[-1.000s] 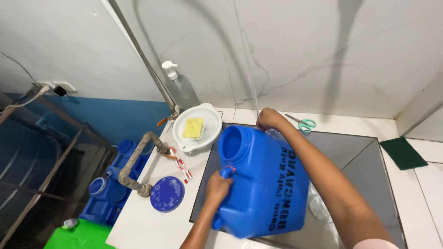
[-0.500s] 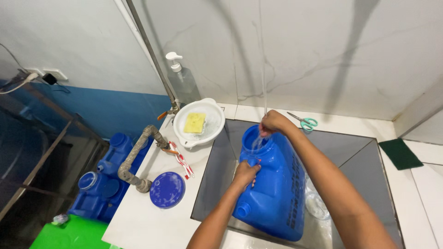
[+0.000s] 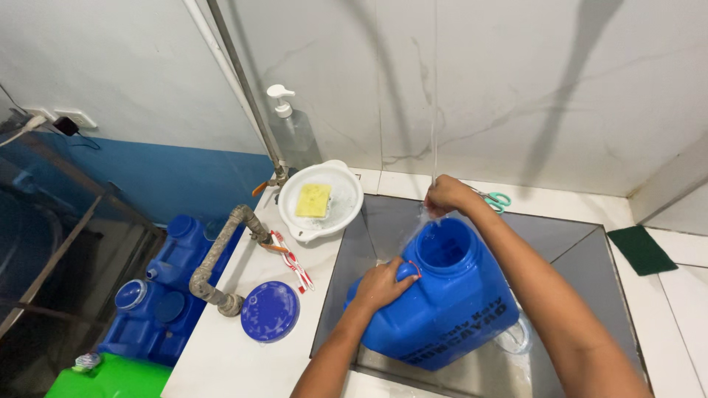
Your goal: The person cleans a large blue plastic container and its lid in a sink. They use scissors to cut a plastic ring, then scrub the container with a sponge and a toothbrush, rinse it under running water, and finally wash the lid.
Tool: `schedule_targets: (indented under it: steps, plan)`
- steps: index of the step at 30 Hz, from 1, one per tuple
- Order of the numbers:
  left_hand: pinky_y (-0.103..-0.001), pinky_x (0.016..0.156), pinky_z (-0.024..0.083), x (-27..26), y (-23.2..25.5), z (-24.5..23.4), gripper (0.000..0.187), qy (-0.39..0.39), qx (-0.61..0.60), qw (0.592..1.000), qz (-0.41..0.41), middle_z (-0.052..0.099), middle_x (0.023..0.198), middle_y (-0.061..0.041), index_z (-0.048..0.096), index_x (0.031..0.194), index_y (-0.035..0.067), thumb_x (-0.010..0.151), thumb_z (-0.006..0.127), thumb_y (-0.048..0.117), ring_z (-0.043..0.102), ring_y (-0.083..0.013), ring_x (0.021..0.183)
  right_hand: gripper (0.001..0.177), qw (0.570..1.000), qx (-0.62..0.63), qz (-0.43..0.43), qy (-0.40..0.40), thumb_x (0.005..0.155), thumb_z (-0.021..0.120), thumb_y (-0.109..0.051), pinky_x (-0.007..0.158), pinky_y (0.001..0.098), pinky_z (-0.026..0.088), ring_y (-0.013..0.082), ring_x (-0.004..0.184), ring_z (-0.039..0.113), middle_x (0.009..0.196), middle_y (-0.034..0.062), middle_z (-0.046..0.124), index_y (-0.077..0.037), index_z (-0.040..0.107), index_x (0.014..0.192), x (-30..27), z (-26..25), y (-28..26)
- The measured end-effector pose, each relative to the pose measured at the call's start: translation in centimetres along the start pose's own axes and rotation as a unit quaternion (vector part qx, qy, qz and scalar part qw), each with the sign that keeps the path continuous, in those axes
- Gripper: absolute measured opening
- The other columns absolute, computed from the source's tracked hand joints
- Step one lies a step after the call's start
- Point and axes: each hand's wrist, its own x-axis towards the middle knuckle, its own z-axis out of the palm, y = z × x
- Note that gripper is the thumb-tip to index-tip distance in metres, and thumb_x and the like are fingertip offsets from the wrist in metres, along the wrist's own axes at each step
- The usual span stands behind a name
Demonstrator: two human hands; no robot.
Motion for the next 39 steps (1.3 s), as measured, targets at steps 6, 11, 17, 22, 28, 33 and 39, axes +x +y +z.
schedule_targets:
  steps: [6,11,17,22,28,33,39]
  plan:
    - [-0.055,0.080,0.055,-0.9,-2.5,1.9,0.060,0.054,-0.033,0.996,-0.066,0.072,0.100,-0.028,0.062,0.122,0.003,0.089,0.069,0.053,0.069,-0.0471,0.094,0.021,0.998,-0.068,0.012,0.000,0.090,0.058,-0.004,0.055,0.0369,0.059,0.0264,0.059,0.073,0.071,0.0184,0.074,0.006,0.076,0.084,-0.8,-0.5,-0.2]
    - [-0.053,0.086,0.055,0.6,-4.4,4.9,0.054,0.109,-0.095,0.969,-0.198,0.071,0.102,-0.031,0.064,0.119,-0.002,0.092,0.068,0.045,0.070,-0.0476,0.099,0.015,0.998,-0.013,0.032,-0.047,0.087,0.065,-0.002,0.054,0.0377,0.060,0.0290,0.058,0.071,0.071,0.0211,0.072,0.010,0.074,0.085,-1.5,-0.3,-0.1]
    - [-0.051,0.086,0.055,2.1,-3.4,2.4,0.056,0.025,-0.078,0.992,-0.092,0.071,0.100,-0.031,0.065,0.123,0.000,0.092,0.067,0.047,0.070,-0.0460,0.098,0.026,0.995,0.055,0.023,-0.075,0.093,0.052,-0.004,0.059,0.0324,0.064,0.0225,0.061,0.074,0.074,0.0160,0.074,0.008,0.073,0.085,-2.7,-0.1,-1.3]
    - [-0.057,0.106,0.040,6.6,0.0,4.4,0.062,0.103,0.114,0.988,-0.015,0.063,0.123,-0.021,0.056,0.133,0.003,0.091,0.064,0.049,0.058,-0.0405,0.118,0.026,0.994,0.094,0.004,-0.047,0.094,0.049,-0.002,0.053,0.0338,0.057,0.0239,0.056,0.068,0.068,0.0157,0.070,0.004,0.069,0.080,-1.8,0.6,-0.3]
    - [-0.056,0.118,0.031,8.5,1.7,7.5,0.061,0.199,0.122,0.957,0.174,0.051,0.143,-0.027,0.051,0.142,-0.005,0.098,0.063,0.037,0.045,-0.0441,0.133,0.028,0.996,0.081,-0.036,0.001,0.089,0.048,-0.002,0.047,0.0333,0.050,0.0201,0.051,0.061,0.063,0.0124,0.066,0.000,0.071,0.074,0.4,2.2,2.8]
    - [-0.054,0.120,0.033,7.7,3.7,6.0,0.052,0.086,0.045,0.973,0.210,0.054,0.144,-0.023,0.055,0.143,0.001,0.099,0.064,0.028,0.046,-0.0428,0.139,0.024,0.997,0.060,-0.029,0.042,0.086,0.052,-0.004,0.046,0.0337,0.045,0.0188,0.050,0.057,0.061,0.0106,0.064,-0.002,0.072,0.073,1.3,2.7,3.8]
    - [-0.058,0.119,0.028,6.2,5.8,5.9,0.049,0.127,0.076,0.954,0.260,0.053,0.147,-0.022,0.060,0.139,0.003,0.095,0.067,0.022,0.044,-0.0440,0.138,0.023,0.995,0.093,-0.029,0.024,0.087,0.052,-0.006,0.045,0.0341,0.048,0.0198,0.050,0.061,0.060,0.0112,0.065,-0.002,0.070,0.073,2.7,2.5,4.1]
